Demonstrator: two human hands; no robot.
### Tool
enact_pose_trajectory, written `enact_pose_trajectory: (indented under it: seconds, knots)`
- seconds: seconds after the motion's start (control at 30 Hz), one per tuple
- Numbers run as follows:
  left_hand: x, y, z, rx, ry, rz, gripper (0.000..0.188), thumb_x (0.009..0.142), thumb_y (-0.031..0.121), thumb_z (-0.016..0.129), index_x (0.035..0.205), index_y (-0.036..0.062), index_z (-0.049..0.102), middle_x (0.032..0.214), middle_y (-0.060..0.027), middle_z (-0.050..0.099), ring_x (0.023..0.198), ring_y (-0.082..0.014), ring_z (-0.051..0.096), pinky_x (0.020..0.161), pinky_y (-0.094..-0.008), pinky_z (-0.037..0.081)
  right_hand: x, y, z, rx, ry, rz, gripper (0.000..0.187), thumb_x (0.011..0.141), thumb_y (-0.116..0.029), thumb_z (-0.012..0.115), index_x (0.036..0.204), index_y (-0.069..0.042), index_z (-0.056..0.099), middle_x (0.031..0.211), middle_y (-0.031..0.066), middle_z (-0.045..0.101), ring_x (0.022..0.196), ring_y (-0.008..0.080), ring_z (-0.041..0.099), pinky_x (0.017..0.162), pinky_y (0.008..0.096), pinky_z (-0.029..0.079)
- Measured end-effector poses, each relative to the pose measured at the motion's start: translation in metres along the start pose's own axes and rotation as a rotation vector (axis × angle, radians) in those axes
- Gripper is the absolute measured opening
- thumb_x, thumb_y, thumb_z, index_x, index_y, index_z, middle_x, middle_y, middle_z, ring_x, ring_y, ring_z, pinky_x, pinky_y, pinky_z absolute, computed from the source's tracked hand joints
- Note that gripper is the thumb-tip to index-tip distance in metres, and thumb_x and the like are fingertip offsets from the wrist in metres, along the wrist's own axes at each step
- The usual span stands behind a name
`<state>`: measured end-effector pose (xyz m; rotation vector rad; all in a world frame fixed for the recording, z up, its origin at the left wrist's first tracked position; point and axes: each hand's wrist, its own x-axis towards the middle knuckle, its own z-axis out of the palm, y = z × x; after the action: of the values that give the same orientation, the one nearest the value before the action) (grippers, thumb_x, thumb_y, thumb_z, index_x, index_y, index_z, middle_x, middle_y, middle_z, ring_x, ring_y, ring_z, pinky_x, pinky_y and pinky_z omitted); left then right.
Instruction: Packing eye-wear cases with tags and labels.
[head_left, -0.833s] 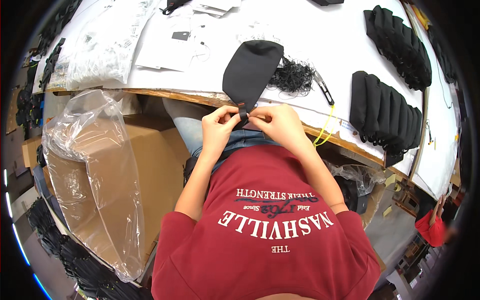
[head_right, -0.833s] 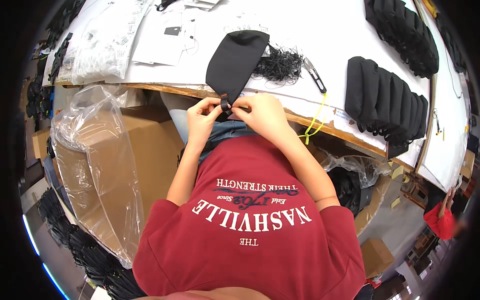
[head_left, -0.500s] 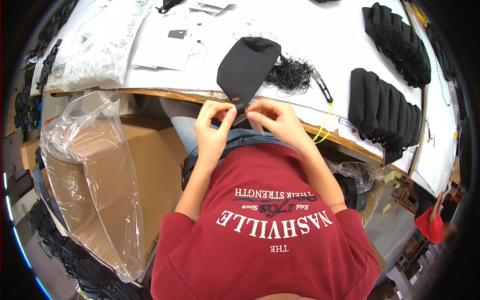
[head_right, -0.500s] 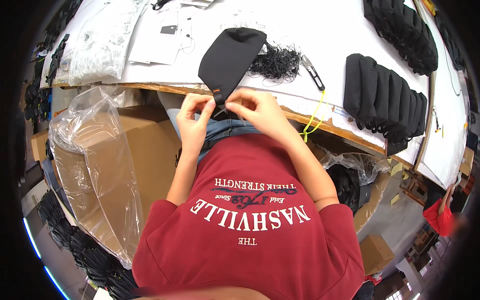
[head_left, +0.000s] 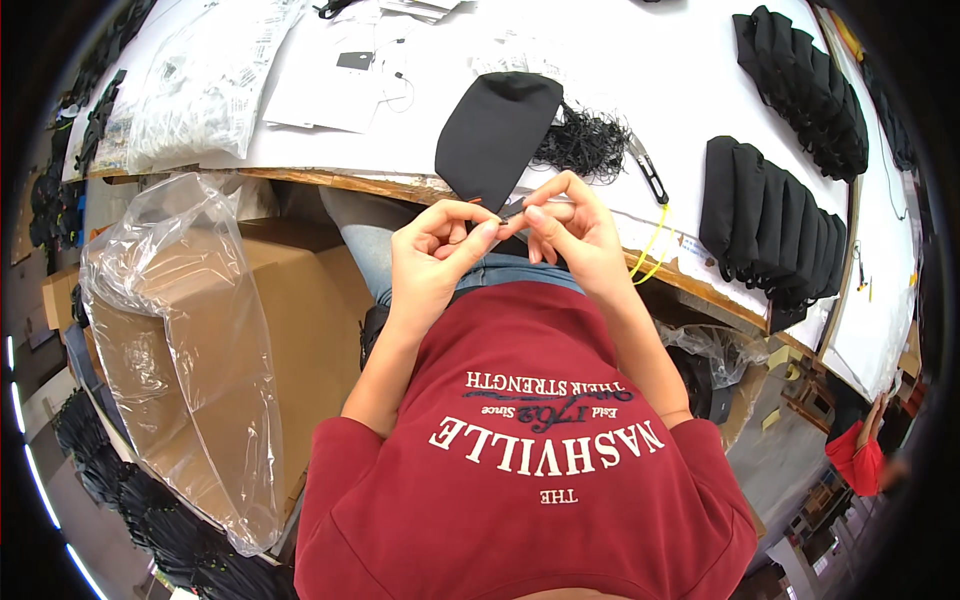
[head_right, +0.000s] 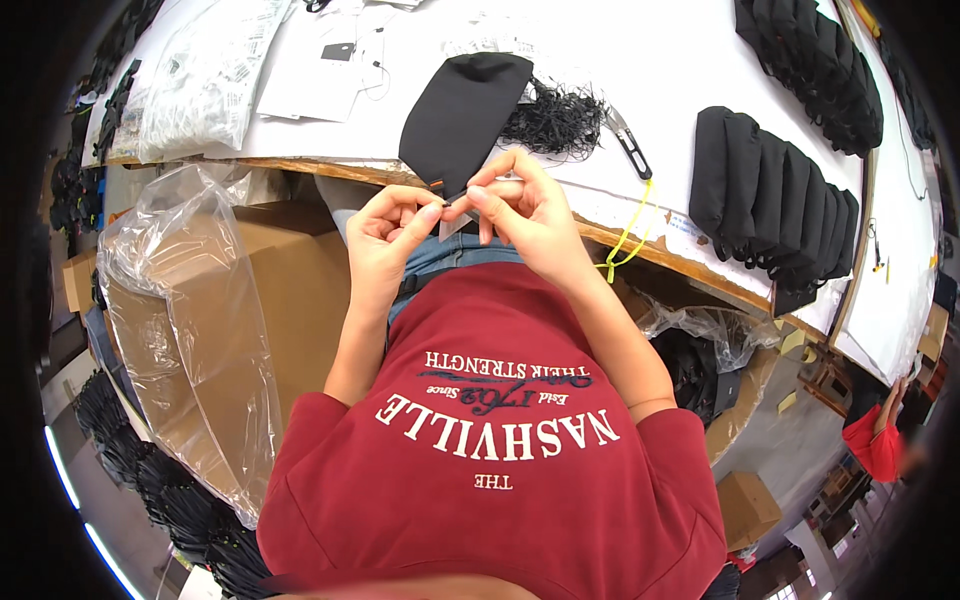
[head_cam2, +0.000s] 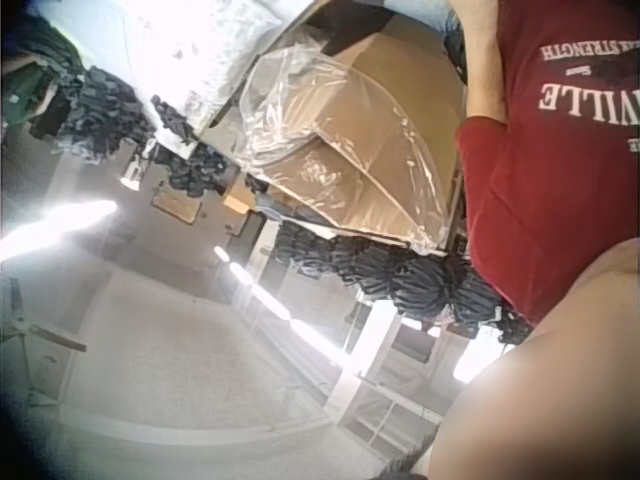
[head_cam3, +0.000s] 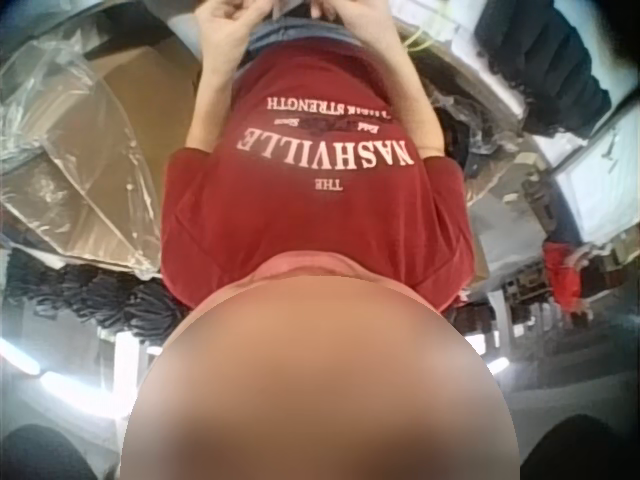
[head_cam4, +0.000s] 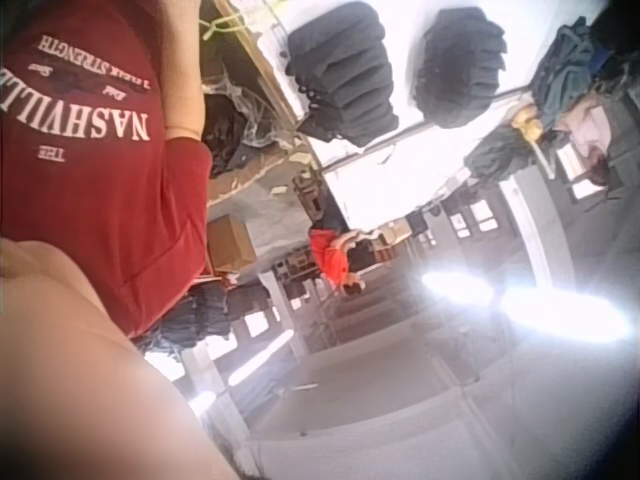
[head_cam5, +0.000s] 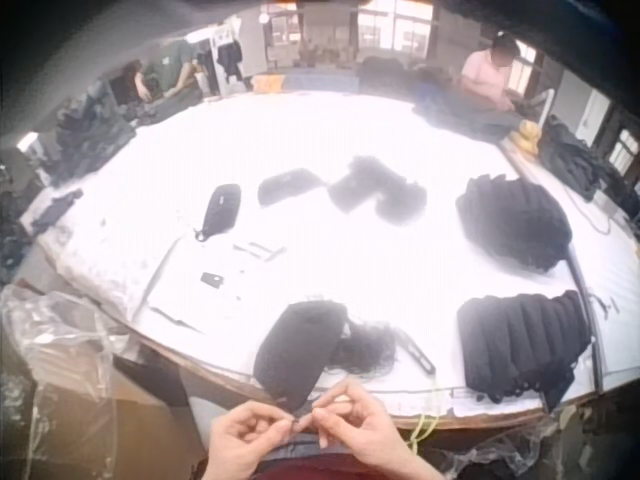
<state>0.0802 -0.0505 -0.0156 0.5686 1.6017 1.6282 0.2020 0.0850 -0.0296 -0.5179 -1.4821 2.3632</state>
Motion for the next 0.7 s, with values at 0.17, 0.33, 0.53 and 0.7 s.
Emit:
enact_pose_trajectory:
  seconds: [0.17, 0.33, 0.53, 0.7]
  knots:
    - [-0.002, -0.005, 0.005, 0.032, 0.035, 0.047, 0.007, 0.082, 0.001, 0.066, 0.089, 0.0004, 0.065, 0.061, 0.0118, 0.034, 0.053, 0.0027, 0.024, 0.048, -0.0152, 0.018, 0.001, 0.004, 0.005, 0.005, 0.093, 0.039, 0.014, 0.089, -0.018, 0.062, 0.086, -0.004, 0.057, 0.078, 0.008, 0.068, 0.054, 0.005, 0.051, 0.048, 0.0172, 0.038]
    - [-0.003, -0.006, 0.008, 0.055, 0.068, 0.061, 0.007, 0.082, 0.0, 0.066, 0.089, 0.0002, 0.066, 0.061, 0.0118, 0.034, 0.053, 0.0028, 0.024, 0.048, -0.0155, 0.017, 0.0, 0.003, 0.004, 0.002, 0.117, 0.058, 0.015, 0.086, -0.016, 0.066, 0.082, -0.003, 0.063, 0.078, 0.0066, 0.068, 0.056, 0.005, 0.053, 0.05, 0.0177, 0.04]
    - [-0.002, -0.007, 0.009, 0.123, 0.1, 0.073, 0.007, 0.082, 0.005, 0.067, 0.087, 0.0013, 0.065, 0.057, 0.0118, 0.03, 0.052, 0.0023, 0.025, 0.047, -0.017, 0.019, -0.002, 0.003, 0.011, -0.05, 0.178, 0.015, 0.012, 0.086, -0.014, 0.066, 0.083, -0.002, 0.066, 0.078, 0.0057, 0.068, 0.063, 0.0044, 0.056, 0.052, 0.0183, 0.041]
    - [0.0, -0.007, 0.012, 0.131, 0.091, 0.054, 0.007, 0.081, 0.005, 0.068, 0.086, 0.0013, 0.065, 0.056, 0.011, 0.032, 0.051, 0.0021, 0.026, 0.047, -0.017, 0.022, -0.005, 0.01, 0.015, -0.19, 0.259, -0.039, 0.01, 0.085, -0.012, 0.066, 0.081, -0.002, 0.066, 0.075, 0.0036, 0.068, 0.063, 0.0036, 0.057, 0.054, 0.0184, 0.041]
